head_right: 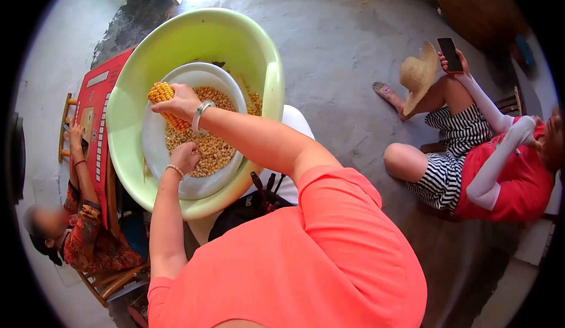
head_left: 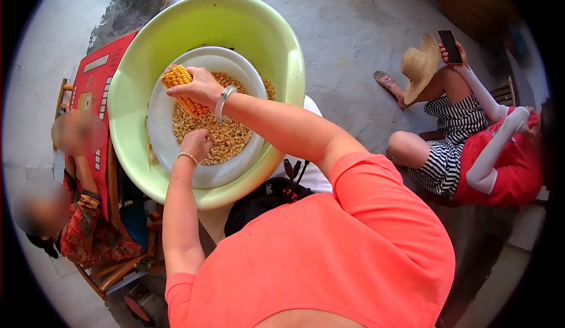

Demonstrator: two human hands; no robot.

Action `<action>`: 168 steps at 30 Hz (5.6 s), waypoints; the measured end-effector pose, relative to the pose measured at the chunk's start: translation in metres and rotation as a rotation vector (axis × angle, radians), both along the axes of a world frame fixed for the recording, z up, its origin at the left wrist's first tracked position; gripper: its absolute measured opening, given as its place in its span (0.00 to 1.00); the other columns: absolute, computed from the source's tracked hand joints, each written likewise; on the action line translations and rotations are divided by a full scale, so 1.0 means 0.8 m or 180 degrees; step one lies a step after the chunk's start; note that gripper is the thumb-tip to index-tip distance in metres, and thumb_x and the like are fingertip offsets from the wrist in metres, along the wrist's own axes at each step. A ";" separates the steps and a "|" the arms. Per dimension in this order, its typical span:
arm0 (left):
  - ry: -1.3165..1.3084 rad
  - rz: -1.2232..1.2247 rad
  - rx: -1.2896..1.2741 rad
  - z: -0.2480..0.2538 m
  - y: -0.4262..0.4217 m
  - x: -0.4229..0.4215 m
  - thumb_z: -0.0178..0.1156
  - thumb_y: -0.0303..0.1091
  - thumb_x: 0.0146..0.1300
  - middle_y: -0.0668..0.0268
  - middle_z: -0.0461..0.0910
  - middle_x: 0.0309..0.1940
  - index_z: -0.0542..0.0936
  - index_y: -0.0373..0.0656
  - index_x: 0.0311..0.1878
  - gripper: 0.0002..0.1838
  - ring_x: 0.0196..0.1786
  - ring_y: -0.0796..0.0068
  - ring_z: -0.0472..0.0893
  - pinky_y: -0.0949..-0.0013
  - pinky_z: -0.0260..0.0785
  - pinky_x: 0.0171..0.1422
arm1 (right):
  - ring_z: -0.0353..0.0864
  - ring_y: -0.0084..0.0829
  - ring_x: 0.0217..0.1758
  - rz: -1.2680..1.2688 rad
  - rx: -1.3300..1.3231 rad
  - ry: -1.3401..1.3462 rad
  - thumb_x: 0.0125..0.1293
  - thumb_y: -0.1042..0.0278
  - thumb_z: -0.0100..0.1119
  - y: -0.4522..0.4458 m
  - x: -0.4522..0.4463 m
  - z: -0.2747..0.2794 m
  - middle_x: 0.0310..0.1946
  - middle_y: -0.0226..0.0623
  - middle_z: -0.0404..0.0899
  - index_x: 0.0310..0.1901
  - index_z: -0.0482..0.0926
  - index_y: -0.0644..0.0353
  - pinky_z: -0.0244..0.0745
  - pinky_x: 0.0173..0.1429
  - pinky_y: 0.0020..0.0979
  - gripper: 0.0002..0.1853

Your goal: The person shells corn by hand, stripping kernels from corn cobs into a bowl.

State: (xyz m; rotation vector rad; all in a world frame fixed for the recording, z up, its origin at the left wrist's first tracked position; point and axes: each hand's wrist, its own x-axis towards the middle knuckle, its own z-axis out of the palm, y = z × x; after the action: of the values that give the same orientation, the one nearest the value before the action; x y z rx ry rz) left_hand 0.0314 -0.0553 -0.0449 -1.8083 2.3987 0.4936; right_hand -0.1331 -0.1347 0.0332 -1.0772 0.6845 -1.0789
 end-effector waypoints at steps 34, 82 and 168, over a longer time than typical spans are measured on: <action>-0.0145 0.0076 0.0198 -0.004 0.000 0.001 0.61 0.35 0.52 0.54 0.81 0.35 0.82 0.43 0.34 0.09 0.43 0.54 0.80 0.56 0.72 0.49 | 0.78 0.22 0.34 0.0161 -0.0010 -0.0046 0.50 0.62 0.72 -0.001 0.007 -0.012 0.34 0.33 0.78 0.43 0.77 0.65 0.75 0.40 0.27 0.22; -0.0131 0.0029 0.0048 -0.012 0.001 0.006 0.61 0.34 0.51 0.53 0.81 0.34 0.81 0.41 0.36 0.10 0.43 0.53 0.80 0.55 0.72 0.49 | 0.78 0.23 0.35 0.0215 -0.0021 0.0035 0.48 0.62 0.72 0.000 0.008 -0.012 0.34 0.34 0.79 0.43 0.77 0.66 0.75 0.42 0.27 0.22; 0.4025 0.1935 -0.2335 0.062 0.077 -0.013 0.66 0.24 0.57 0.74 0.78 0.32 0.82 0.40 0.34 0.03 0.30 0.87 0.73 0.82 0.65 0.31 | 0.76 0.25 0.38 0.2223 -0.1338 0.1865 0.41 0.72 0.68 0.028 0.005 -0.008 0.34 0.33 0.78 0.49 0.74 0.62 0.73 0.44 0.30 0.28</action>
State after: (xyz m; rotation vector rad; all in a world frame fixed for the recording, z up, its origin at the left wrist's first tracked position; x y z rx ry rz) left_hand 0.0207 0.0063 0.0050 -3.3501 2.8439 1.2340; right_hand -0.1293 -0.1122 0.0270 -1.8579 0.4658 -0.2872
